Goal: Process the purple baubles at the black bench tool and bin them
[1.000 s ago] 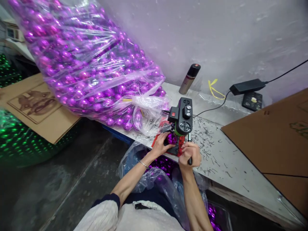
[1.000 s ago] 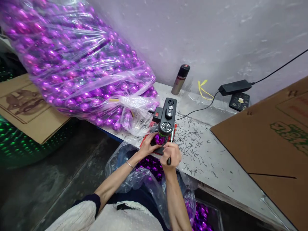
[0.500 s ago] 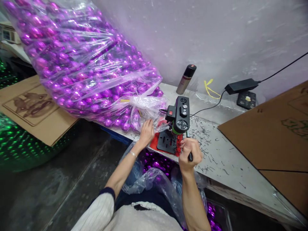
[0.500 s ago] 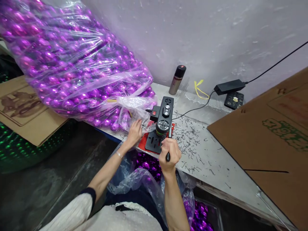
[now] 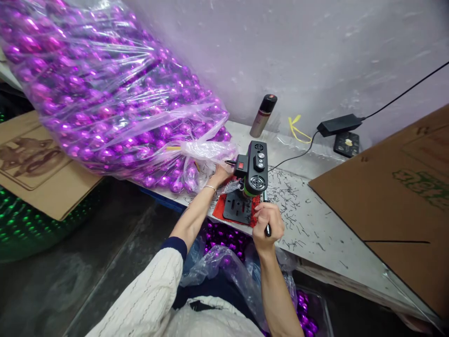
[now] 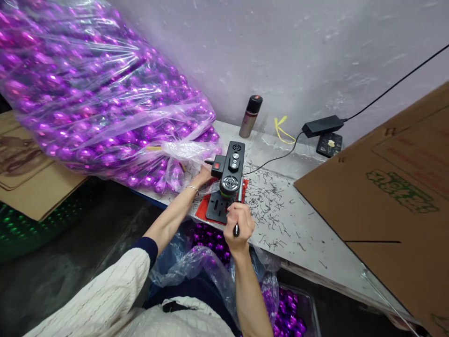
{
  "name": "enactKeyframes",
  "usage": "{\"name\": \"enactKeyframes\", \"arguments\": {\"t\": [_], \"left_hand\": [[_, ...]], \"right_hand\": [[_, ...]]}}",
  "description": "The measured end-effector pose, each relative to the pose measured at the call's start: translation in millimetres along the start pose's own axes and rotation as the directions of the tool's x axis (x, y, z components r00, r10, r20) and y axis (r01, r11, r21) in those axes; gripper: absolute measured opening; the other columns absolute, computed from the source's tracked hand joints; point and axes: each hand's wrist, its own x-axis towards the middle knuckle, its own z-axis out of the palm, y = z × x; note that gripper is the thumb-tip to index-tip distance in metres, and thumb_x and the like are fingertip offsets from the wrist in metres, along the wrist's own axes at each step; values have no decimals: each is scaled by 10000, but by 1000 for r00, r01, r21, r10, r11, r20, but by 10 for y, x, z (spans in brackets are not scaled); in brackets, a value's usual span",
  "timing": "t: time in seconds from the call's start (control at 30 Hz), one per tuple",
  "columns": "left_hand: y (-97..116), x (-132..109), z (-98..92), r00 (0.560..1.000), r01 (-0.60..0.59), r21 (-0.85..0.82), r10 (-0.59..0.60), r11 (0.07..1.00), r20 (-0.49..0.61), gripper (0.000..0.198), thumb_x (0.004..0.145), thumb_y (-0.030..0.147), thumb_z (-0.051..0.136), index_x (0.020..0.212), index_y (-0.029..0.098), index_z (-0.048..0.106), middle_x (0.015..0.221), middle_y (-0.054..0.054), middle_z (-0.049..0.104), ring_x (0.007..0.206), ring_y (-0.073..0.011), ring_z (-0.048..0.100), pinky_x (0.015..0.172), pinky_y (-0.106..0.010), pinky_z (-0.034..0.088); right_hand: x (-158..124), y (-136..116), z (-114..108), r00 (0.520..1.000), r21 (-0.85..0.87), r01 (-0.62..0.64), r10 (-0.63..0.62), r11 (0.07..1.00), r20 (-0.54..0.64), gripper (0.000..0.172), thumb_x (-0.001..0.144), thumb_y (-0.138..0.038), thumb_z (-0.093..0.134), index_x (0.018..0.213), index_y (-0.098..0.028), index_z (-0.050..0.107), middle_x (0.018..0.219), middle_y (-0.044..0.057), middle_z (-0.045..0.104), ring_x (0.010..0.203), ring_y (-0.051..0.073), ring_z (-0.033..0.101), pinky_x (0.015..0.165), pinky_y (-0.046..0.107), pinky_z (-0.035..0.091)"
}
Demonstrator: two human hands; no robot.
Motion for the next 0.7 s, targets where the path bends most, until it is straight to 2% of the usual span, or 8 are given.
{"name": "enactKeyframes", "arguments": {"t": [0.1,0.2,0.33,0.4,0.47,0.53,0.63,0.7], "left_hand": [[-4,-26,-43,997,44,65,-47,997,53,189,890,284,638,861,121,729,899,-139,753,887,-244,690,841,-312,511],[-75,-199,-157,992,96,126,-106,987,68,288,886,370,686,983,103,732,964,-173,745,936,-304,703,859,-361,521],[-232,-569,-329,985,162,277,-171,947,6,513,885,394,711,1342,176,623,1324,-221,615,1110,-378,676,946,-448,519],[-313,-704,-372,990,129,298,-142,946,23,485,934,356,644,1405,255,592,1459,-191,524,1204,-370,641,1013,-464,500],[-388,-767,-369,996,59,203,-70,977,48,412,981,299,552,1387,284,618,1518,-143,496,1316,-344,576,1105,-469,446],[-450,-769,-332,1000,26,22,-27,999,13,389,997,250,496,1355,254,647,1519,-113,523,1393,-300,515,1173,-443,389],[-500,-729,-257,989,100,-268,-124,958,-75,411,961,255,555,1355,170,634,1429,-126,617,1350,-263,557,1164,-400,403],[-502,-706,-221,974,162,-384,-210,909,-86,478,909,294,644,1365,151,617,1345,-126,675,1263,-265,614,1122,-404,442]], "right_hand": [[20,-11,-2,1000,-9,20,-20,1000,5,257,942,-97,471,722,-222,517,693,-8,593,677,138,614,627,290,451],[39,-19,-1,999,-5,40,-40,999,3,258,943,-96,468,724,-222,518,683,-10,586,677,139,616,623,287,453],[47,-22,6,999,4,41,-41,999,4,262,945,-99,464,719,-222,515,691,-8,592,672,137,612,629,288,459],[42,-23,12,1000,8,31,-31,999,-4,261,942,-94,466,719,-221,514,699,-7,594,672,134,607,631,287,460],[33,-22,16,1000,12,22,-22,1000,-11,263,941,-91,463,718,-221,515,704,-7,593,673,132,602,632,286,457],[22,-17,16,1000,14,9,-8,1000,-11,265,942,-94,460,717,-222,518,707,-6,596,676,134,599,638,290,455],[5,-1,7,1000,22,-3,3,1000,9,261,945,-108,461,720,-223,527,712,-3,603,689,142,605,657,300,464],[-2,10,3,1000,30,0,-1,1000,17,259,947,-115,461,722,-223,531,716,-1,605,695,146,607,665,304,467]]}}
